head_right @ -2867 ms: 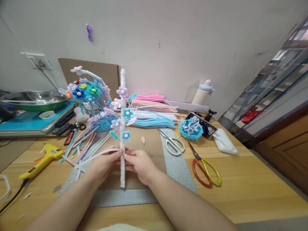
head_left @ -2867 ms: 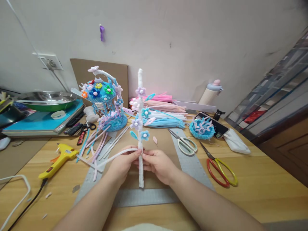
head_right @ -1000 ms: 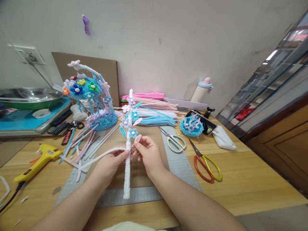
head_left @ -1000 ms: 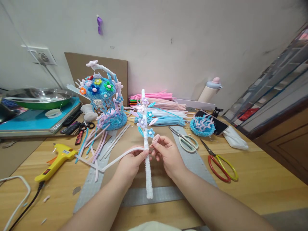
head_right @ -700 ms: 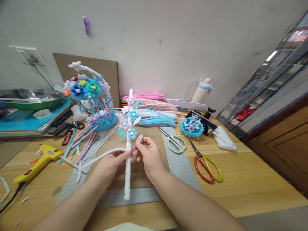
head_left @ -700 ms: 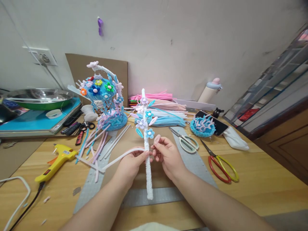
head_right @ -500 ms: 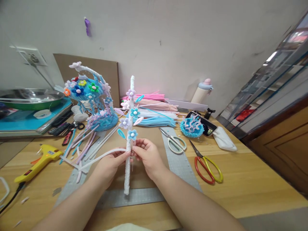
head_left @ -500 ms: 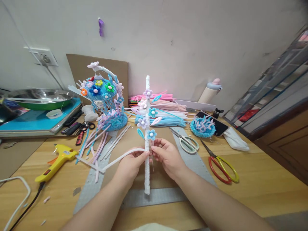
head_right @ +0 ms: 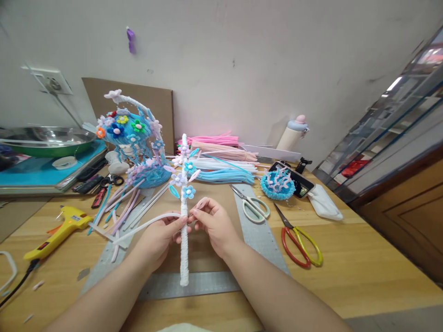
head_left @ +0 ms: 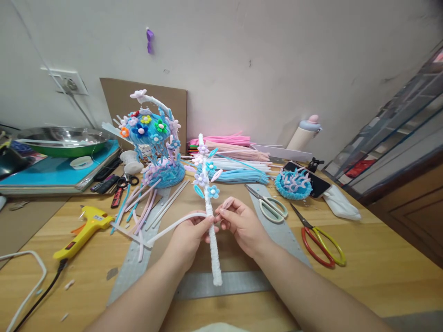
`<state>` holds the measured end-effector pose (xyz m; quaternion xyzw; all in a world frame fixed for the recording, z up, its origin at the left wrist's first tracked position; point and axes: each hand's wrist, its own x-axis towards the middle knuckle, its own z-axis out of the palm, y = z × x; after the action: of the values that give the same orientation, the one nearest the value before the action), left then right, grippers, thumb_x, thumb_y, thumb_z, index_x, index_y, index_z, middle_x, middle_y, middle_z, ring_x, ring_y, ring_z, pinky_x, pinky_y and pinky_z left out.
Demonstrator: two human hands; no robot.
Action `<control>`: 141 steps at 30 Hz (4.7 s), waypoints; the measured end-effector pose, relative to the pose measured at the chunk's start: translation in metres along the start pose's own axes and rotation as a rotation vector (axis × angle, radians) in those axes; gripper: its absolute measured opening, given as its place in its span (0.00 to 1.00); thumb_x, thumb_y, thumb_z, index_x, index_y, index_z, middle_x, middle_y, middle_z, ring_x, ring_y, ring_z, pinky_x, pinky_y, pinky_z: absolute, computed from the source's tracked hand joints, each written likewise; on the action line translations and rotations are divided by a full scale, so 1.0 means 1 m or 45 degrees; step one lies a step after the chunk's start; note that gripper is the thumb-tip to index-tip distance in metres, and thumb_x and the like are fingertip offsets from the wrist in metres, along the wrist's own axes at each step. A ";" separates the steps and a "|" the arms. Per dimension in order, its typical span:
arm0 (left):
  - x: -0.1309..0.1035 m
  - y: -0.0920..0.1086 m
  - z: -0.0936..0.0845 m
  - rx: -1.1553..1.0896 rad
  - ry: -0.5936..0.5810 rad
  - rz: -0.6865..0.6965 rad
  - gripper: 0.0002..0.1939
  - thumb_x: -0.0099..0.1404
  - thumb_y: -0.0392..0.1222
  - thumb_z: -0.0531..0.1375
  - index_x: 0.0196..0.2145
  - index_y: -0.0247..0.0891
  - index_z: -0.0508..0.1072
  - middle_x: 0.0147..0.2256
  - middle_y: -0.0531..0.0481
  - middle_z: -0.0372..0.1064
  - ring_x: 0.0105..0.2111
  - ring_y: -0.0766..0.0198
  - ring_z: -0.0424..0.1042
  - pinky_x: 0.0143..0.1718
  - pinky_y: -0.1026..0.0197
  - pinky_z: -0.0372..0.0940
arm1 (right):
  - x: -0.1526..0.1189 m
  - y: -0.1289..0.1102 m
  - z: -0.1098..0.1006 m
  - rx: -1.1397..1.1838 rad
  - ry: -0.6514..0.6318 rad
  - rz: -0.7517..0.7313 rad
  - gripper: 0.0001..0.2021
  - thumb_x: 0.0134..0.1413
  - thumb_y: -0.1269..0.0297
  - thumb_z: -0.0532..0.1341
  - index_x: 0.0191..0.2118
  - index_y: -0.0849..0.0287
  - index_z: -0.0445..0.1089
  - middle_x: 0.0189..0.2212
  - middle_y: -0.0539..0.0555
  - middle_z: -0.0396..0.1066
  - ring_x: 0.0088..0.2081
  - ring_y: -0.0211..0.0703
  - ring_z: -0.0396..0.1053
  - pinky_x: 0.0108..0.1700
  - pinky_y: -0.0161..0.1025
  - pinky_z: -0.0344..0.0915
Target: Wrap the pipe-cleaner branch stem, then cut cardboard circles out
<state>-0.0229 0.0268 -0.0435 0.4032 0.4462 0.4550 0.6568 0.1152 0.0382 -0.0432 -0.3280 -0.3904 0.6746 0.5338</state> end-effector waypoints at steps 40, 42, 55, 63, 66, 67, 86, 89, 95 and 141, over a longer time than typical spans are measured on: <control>0.001 -0.002 -0.004 -0.080 0.155 -0.222 0.09 0.47 0.39 0.67 0.26 0.31 0.74 0.28 0.47 0.71 0.29 0.68 0.69 0.30 0.68 0.68 | -0.004 0.002 -0.004 -1.020 -0.146 -0.415 0.04 0.50 0.71 0.57 0.29 0.56 0.61 0.29 0.48 0.64 0.30 0.37 0.63 0.33 0.36 0.60; 0.000 0.000 -0.003 -0.054 0.134 -0.217 0.09 0.49 0.40 0.66 0.27 0.32 0.74 0.28 0.47 0.71 0.29 0.67 0.70 0.28 0.68 0.67 | -0.002 0.000 -0.005 -0.787 -0.128 -0.289 0.03 0.51 0.69 0.57 0.31 0.55 0.60 0.29 0.47 0.62 0.30 0.37 0.63 0.33 0.36 0.62; 0.002 -0.007 -0.002 -0.010 0.094 -0.119 0.13 0.46 0.45 0.67 0.26 0.33 0.73 0.27 0.50 0.69 0.26 0.68 0.67 0.25 0.68 0.65 | -0.006 0.001 -0.004 -1.042 -0.184 -0.386 0.04 0.52 0.72 0.55 0.33 0.56 0.61 0.31 0.49 0.63 0.29 0.37 0.63 0.32 0.35 0.60; 0.003 -0.008 -0.003 0.025 0.082 -0.067 0.12 0.49 0.45 0.65 0.27 0.34 0.72 0.26 0.50 0.69 0.28 0.66 0.68 0.26 0.66 0.65 | -0.003 0.000 -0.004 -0.904 -0.207 -0.268 0.03 0.54 0.70 0.54 0.34 0.55 0.60 0.30 0.47 0.63 0.28 0.36 0.64 0.32 0.36 0.61; 0.002 -0.005 -0.002 0.050 0.097 -0.053 0.11 0.49 0.45 0.65 0.26 0.35 0.70 0.25 0.50 0.69 0.27 0.64 0.69 0.27 0.64 0.65 | -0.004 -0.006 -0.007 -0.963 -0.224 -0.332 0.05 0.54 0.72 0.53 0.36 0.55 0.61 0.30 0.48 0.62 0.30 0.37 0.64 0.35 0.37 0.61; 0.002 -0.005 -0.001 0.058 0.099 -0.048 0.11 0.49 0.45 0.65 0.26 0.35 0.70 0.25 0.50 0.69 0.28 0.63 0.69 0.27 0.64 0.65 | -0.004 -0.007 -0.008 -1.015 -0.230 -0.359 0.06 0.54 0.72 0.53 0.37 0.55 0.61 0.30 0.48 0.62 0.31 0.37 0.63 0.36 0.37 0.61; 0.001 -0.007 -0.001 -0.017 0.026 -0.085 0.14 0.49 0.45 0.66 0.27 0.32 0.71 0.25 0.49 0.70 0.27 0.66 0.69 0.26 0.67 0.65 | -0.003 0.000 -0.009 -1.210 -0.214 -0.519 0.07 0.54 0.76 0.53 0.35 0.57 0.60 0.32 0.48 0.63 0.26 0.32 0.63 0.31 0.32 0.60; 0.002 -0.009 -0.002 -0.047 0.008 -0.080 0.13 0.49 0.45 0.66 0.28 0.32 0.71 0.26 0.48 0.70 0.28 0.66 0.69 0.26 0.67 0.65 | -0.002 0.002 -0.009 -1.207 -0.176 -0.518 0.07 0.53 0.76 0.53 0.35 0.56 0.61 0.31 0.47 0.63 0.25 0.32 0.62 0.30 0.32 0.60; 0.003 -0.011 -0.003 -0.085 -0.010 -0.072 0.13 0.50 0.44 0.66 0.29 0.32 0.72 0.26 0.48 0.69 0.28 0.67 0.69 0.26 0.68 0.65 | 0.000 0.003 -0.010 -1.088 -0.128 -0.431 0.07 0.52 0.74 0.55 0.36 0.56 0.62 0.32 0.48 0.64 0.27 0.33 0.63 0.31 0.33 0.60; 0.003 -0.009 -0.001 -0.040 -0.033 -0.001 0.10 0.51 0.43 0.65 0.28 0.33 0.72 0.25 0.50 0.70 0.27 0.66 0.68 0.27 0.66 0.64 | 0.003 0.004 -0.006 -0.967 -0.036 -0.359 0.02 0.50 0.70 0.58 0.29 0.58 0.67 0.32 0.51 0.66 0.31 0.38 0.67 0.30 0.35 0.65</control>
<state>-0.0213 0.0270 -0.0526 0.3985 0.4305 0.4564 0.6691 0.1175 0.0412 -0.0495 -0.4357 -0.6603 0.4070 0.4566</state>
